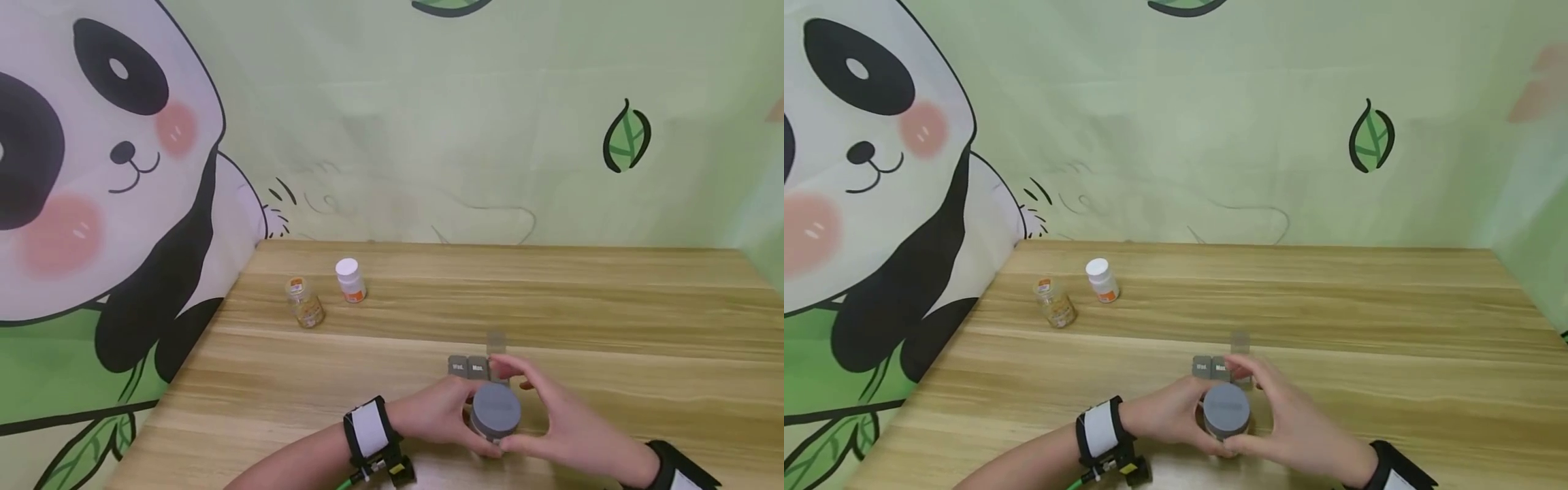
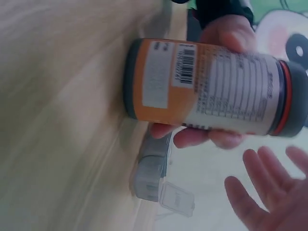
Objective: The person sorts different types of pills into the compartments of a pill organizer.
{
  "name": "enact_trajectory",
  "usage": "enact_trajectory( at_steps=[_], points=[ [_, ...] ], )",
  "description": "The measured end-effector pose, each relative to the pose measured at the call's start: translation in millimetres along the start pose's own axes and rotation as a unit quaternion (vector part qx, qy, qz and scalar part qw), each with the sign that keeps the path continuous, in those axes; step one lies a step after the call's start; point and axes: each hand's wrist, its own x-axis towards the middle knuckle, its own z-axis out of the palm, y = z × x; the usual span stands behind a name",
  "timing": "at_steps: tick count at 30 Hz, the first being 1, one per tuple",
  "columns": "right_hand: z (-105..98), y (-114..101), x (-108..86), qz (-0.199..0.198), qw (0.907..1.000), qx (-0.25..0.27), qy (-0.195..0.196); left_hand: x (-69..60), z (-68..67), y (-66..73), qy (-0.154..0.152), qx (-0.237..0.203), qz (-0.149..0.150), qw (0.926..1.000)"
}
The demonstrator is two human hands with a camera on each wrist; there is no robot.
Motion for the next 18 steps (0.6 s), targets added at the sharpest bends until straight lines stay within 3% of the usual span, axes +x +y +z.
enact_trajectory(
  at_steps=[10,14,18],
  points=[
    [20.5,-0.3,1.9,-0.005,0.9969,-0.040,0.067,-2.7,2.3,-0.7,0.003,0.002,0.004,1.0000],
    [24.7,3.2,0.7,-0.020,0.9960,-0.011,0.086,-3.6,3.2,-0.1,0.003,-0.010,0.005,0.9999],
    [21.4,6.2,-1.1,-0.040,0.9957,0.020,0.080,-2.5,2.8,0.1,0.004,0.006,0.012,0.9999]
  ],
)
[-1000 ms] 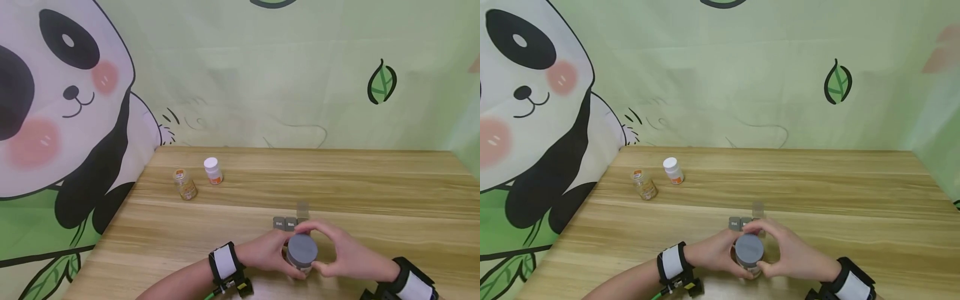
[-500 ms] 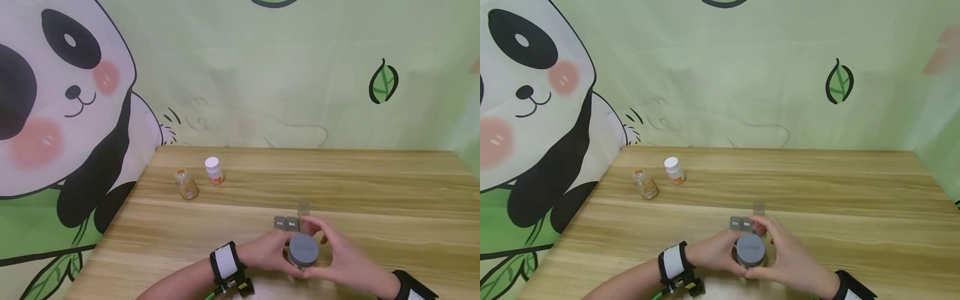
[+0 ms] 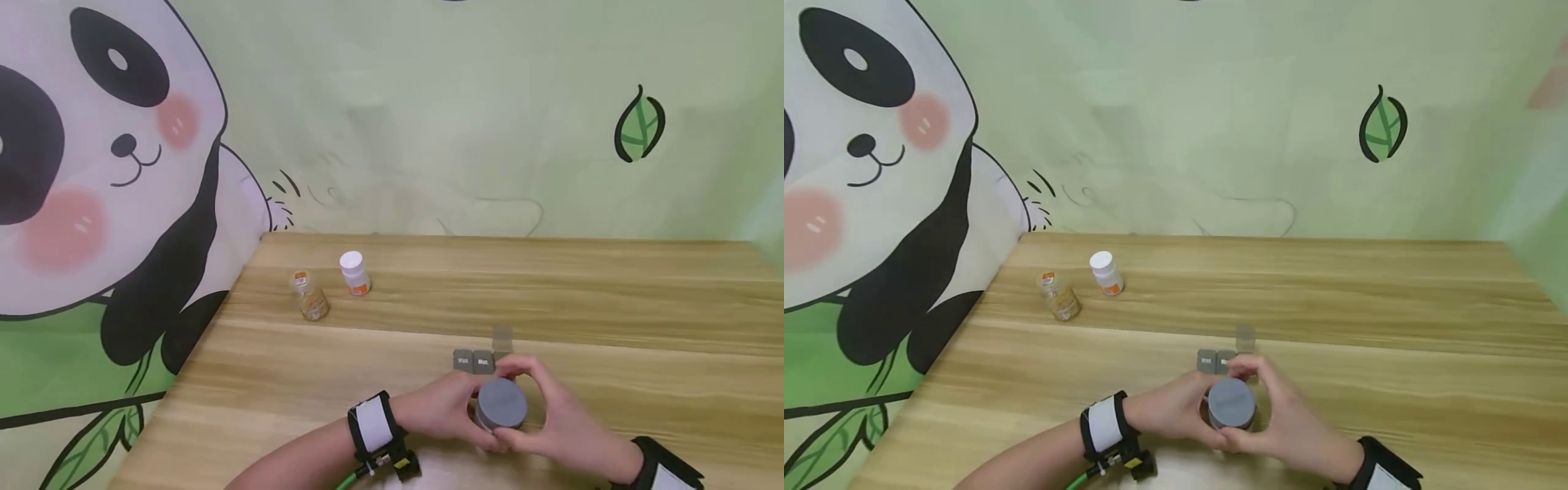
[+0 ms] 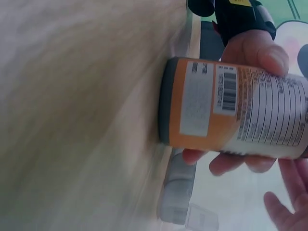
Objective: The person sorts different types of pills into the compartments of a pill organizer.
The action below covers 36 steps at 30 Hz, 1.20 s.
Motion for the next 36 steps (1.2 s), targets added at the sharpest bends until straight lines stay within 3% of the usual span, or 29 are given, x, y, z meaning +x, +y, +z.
enact_trajectory(
  at_steps=[5,11,14,16,20,23,27,32,36],
  points=[
    [-4.4,-0.3,-0.3,0.001,0.9976,0.047,-0.051,-0.4,1.1,0.9,0.000,0.024,-0.004,0.9997],
    [-7.2,-0.6,3.2,-0.031,0.9870,0.120,-0.103,1.3,1.5,3.4,-0.004,0.022,-0.009,0.9997],
    [-9.0,-1.6,2.4,-0.020,0.9868,0.114,-0.113,1.1,1.4,3.7,-0.004,0.018,-0.007,0.9998],
    [-10.3,-2.6,1.2,-0.007,0.9901,0.090,-0.108,0.5,0.9,3.5,-0.004,0.020,-0.007,0.9998],
    [-12.0,-5.2,-1.0,0.004,0.9987,-0.008,-0.050,-0.4,-0.4,2.7,-0.002,0.011,-0.009,0.9999],
    [-10.0,-7.4,-0.5,-0.006,0.9969,-0.078,-0.004,-0.7,-1.4,2.3,0.000,0.012,-0.008,0.9999],
    [-2.9,-8.7,3.1,-0.028,0.9908,-0.129,0.030,-1.3,-2.7,1.8,-0.002,0.014,-0.010,0.9998],
    [2.8,-6.6,5.3,-0.048,0.9888,-0.129,0.057,-0.8,-1.6,0.2,-0.006,0.004,-0.006,1.0000],
    [-0.5,-6.1,5.1,-0.046,0.9951,-0.084,0.025,-0.3,-0.4,-0.9,-0.003,0.002,-0.001,1.0000]
  ],
)
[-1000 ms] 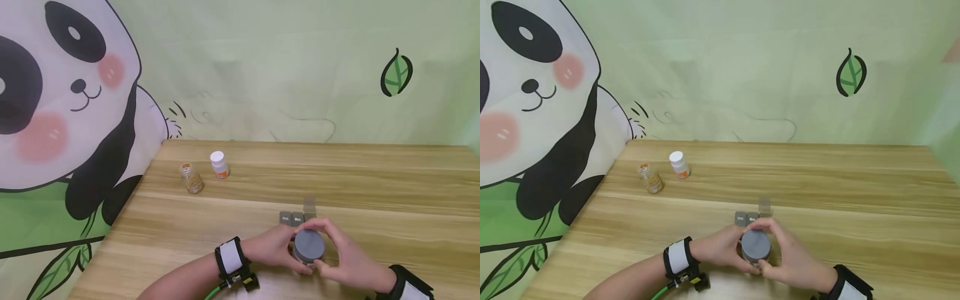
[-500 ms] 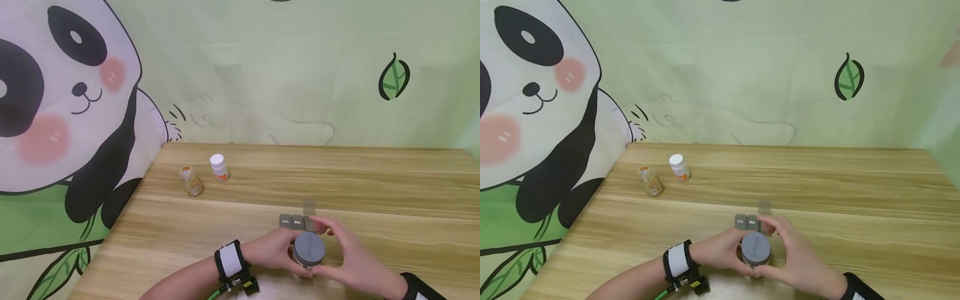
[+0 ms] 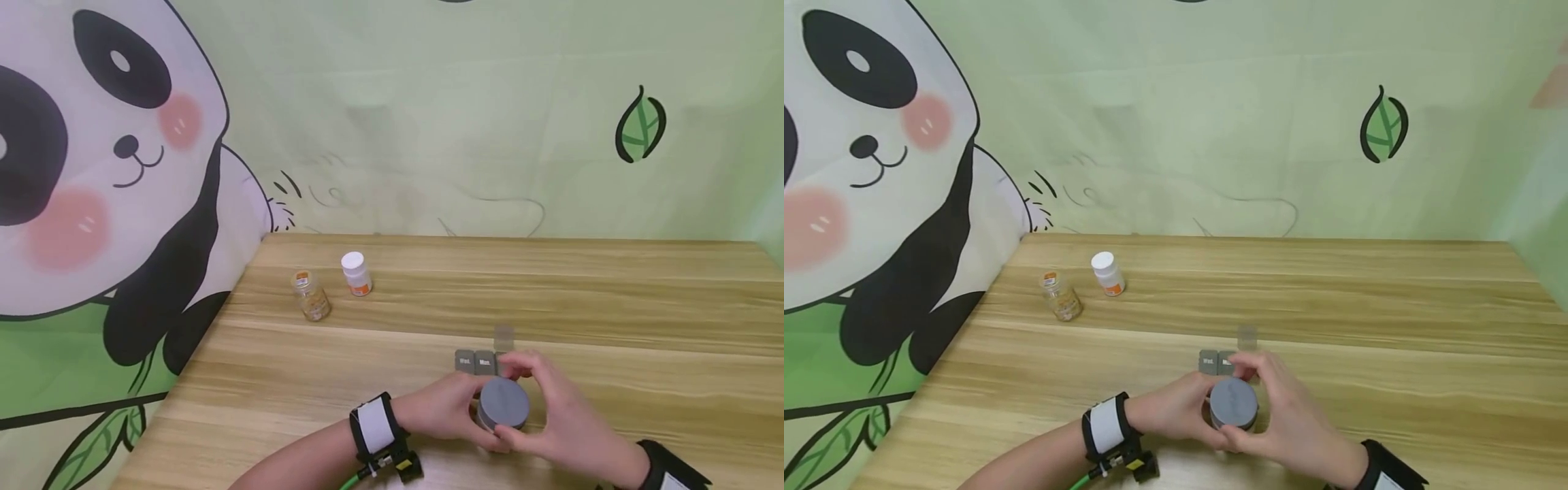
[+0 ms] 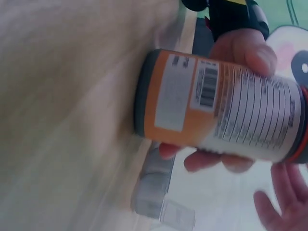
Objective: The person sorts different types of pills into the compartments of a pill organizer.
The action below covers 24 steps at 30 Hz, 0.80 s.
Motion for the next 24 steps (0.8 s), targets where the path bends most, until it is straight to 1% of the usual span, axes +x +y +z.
enact_trajectory(
  at_steps=[4,7,10,12,13,14,16,17,19,21,24],
  points=[
    [-6.1,0.5,1.2,0.011,0.9966,0.058,-0.057,0.3,0.1,0.5,-0.002,0.004,-0.006,1.0000],
    [-9.5,-0.6,3.8,0.014,0.9910,0.093,-0.095,0.3,0.3,1.3,-0.001,0.017,-0.011,0.9998],
    [-10.4,-2.5,8.1,0.002,0.9847,0.122,-0.125,0.3,1.3,1.6,0.004,0.017,-0.007,0.9998],
    [-9.4,-3.3,10.4,-0.011,0.9827,0.130,-0.132,0.3,1.7,1.3,0.008,0.016,0.001,0.9998],
    [-9.1,-3.7,10.6,-0.008,0.9822,0.129,-0.136,0.5,1.8,1.0,0.009,0.014,0.006,0.9998],
    [-8.9,-3.9,10.4,-0.008,0.9832,0.121,-0.136,0.6,1.9,0.6,0.009,0.015,0.009,0.9998],
    [-9.4,-3.7,8.0,0.011,0.9865,0.099,-0.130,0.7,1.8,-0.3,0.009,0.014,0.013,0.9998],
    [-9.8,-3.2,6.4,0.017,0.9889,0.085,-0.120,0.8,1.6,-0.3,0.007,0.010,0.011,0.9999],
    [-12.0,-2.7,2.9,0.046,0.9913,0.063,-0.106,0.9,1.4,-0.5,0.005,0.003,0.007,1.0000],
    [-13.5,-2.1,0.0,0.057,0.9942,0.042,-0.081,0.7,1.3,-0.4,0.005,-0.008,-0.001,1.0000],
    [-13.5,-1.5,-2.8,0.049,0.9976,0.013,-0.047,0.8,0.9,-0.2,0.004,-0.008,-0.008,0.9999]
  ],
)
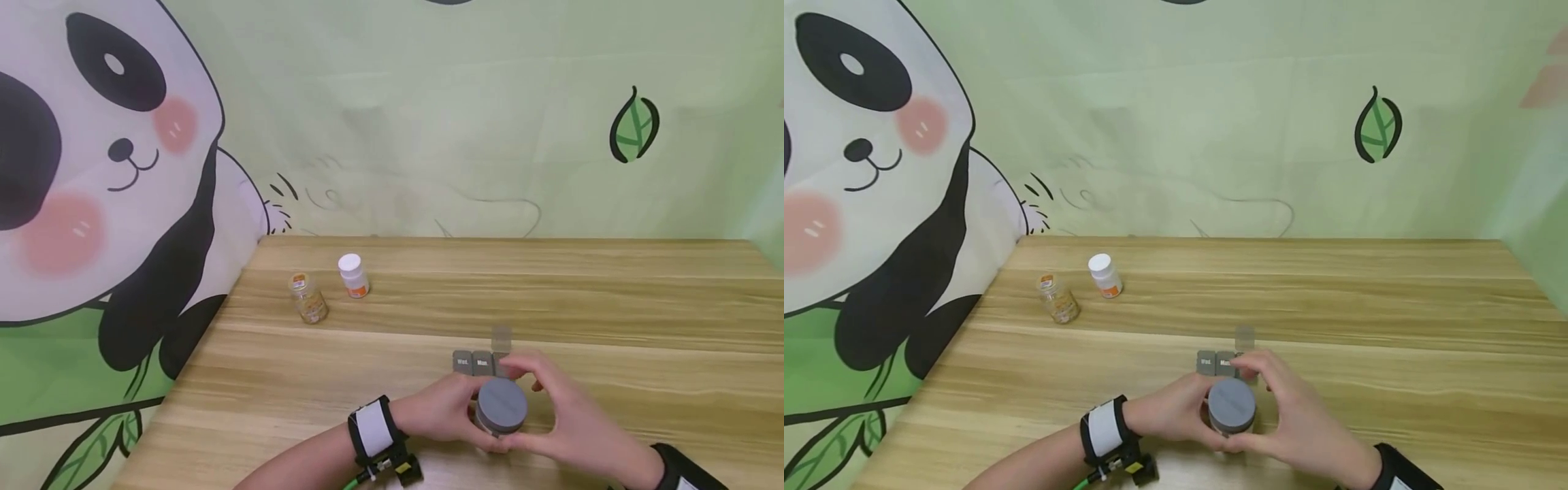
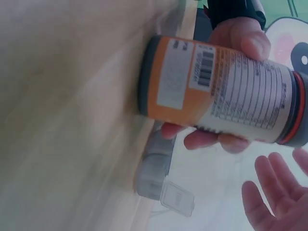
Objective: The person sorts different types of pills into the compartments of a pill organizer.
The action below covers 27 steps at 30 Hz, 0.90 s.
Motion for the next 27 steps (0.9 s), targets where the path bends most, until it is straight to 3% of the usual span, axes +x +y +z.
enact_trajectory(
  at_steps=[4,9,16,22,25,27],
  points=[
    [4.5,0.5,-0.3,-0.017,0.9990,-0.024,0.032,-0.5,-0.4,0.1,0.001,-0.004,-0.001,1.0000],
    [8.3,1.5,2.1,-0.040,0.9981,-0.009,0.047,-0.7,-0.6,0.6,0.004,-0.001,0.003,1.0000],
    [0.0,1.5,3.6,-0.031,0.9978,0.053,-0.026,-1.1,-0.3,1.3,0.002,0.021,-0.012,0.9997],
    [-1.6,3.4,6.0,-0.031,0.9873,0.135,-0.079,-2.3,1.3,1.9,0.010,0.036,-0.021,0.9991],
    [-0.6,4.5,6.3,-0.039,0.9812,0.164,-0.094,-2.5,1.3,2.1,0.010,0.032,-0.013,0.9993],
    [0.2,4.9,5.5,-0.036,0.9829,0.156,-0.091,-2.3,1.0,1.9,0.009,0.026,-0.009,0.9996]
  ],
)
